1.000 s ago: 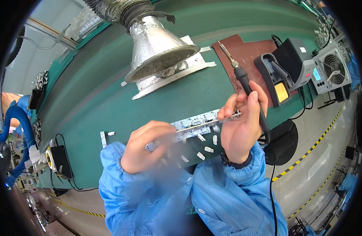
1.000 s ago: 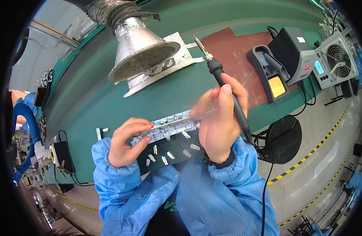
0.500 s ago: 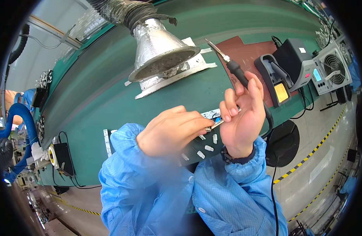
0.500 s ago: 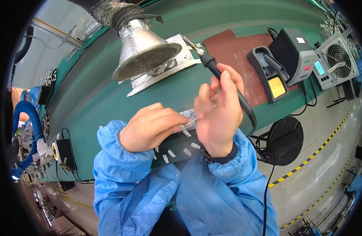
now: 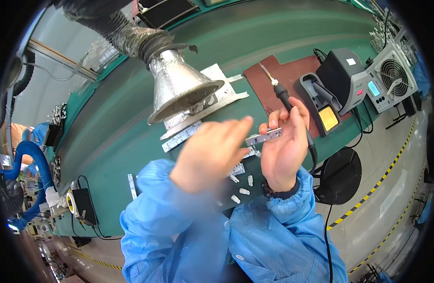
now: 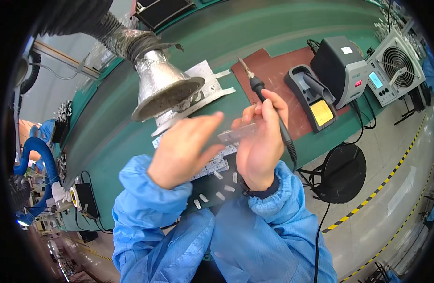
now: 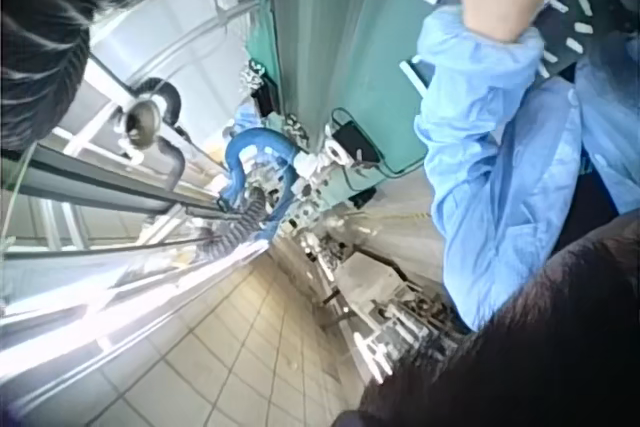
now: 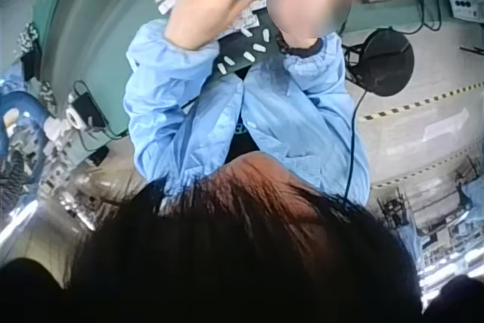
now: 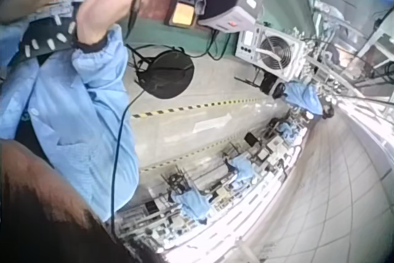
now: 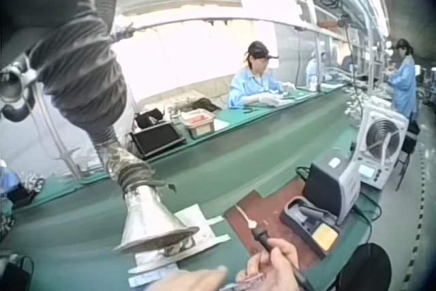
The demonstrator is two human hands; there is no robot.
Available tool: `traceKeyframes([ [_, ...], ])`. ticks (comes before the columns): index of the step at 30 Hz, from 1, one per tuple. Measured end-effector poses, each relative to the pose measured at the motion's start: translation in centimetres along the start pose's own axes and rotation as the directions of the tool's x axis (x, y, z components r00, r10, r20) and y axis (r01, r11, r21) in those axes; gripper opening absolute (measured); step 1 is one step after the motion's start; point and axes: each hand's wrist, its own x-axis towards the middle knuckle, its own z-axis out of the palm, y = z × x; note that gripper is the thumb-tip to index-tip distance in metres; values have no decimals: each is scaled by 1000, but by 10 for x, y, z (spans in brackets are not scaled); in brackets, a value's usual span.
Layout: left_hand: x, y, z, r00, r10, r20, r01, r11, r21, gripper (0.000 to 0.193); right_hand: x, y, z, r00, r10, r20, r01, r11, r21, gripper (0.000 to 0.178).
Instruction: Soldering electronic components onto small circuit board strips at an assembly station.
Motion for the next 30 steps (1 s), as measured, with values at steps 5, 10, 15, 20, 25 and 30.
traceKeyframes([
  [5, 26, 6, 28, 990, 123, -74, -116, 989, 93, 41, 11, -5, -17, 985, -159, 72, 161, 987, -12, 25],
  [10, 92, -11, 33, 992, -56, 113, 40, 989, 140, 28, 8, -25, -77, 577, -705, 413, 750, 257, -609, 21],
  [15, 225, -54, 83, 971, -203, 128, 137, 906, 401, 18, -31, -22, -129, 635, -589, 500, 703, 173, -689, 21],
  [20, 339, -136, 97, 860, -449, -242, 506, 691, 516, 69, -26, -10, -137, 598, -573, 560, 739, 124, -662, 24],
  [25, 356, -138, 60, 879, -290, -379, 462, 720, 519, 60, -25, -13, -141, 618, -569, 543, 725, 144, -674, 26],
  [30, 256, -69, -24, 963, -12, -269, 177, 783, 597, 36, -25, -10, -136, 621, -532, 575, 751, 194, -631, 25],
])
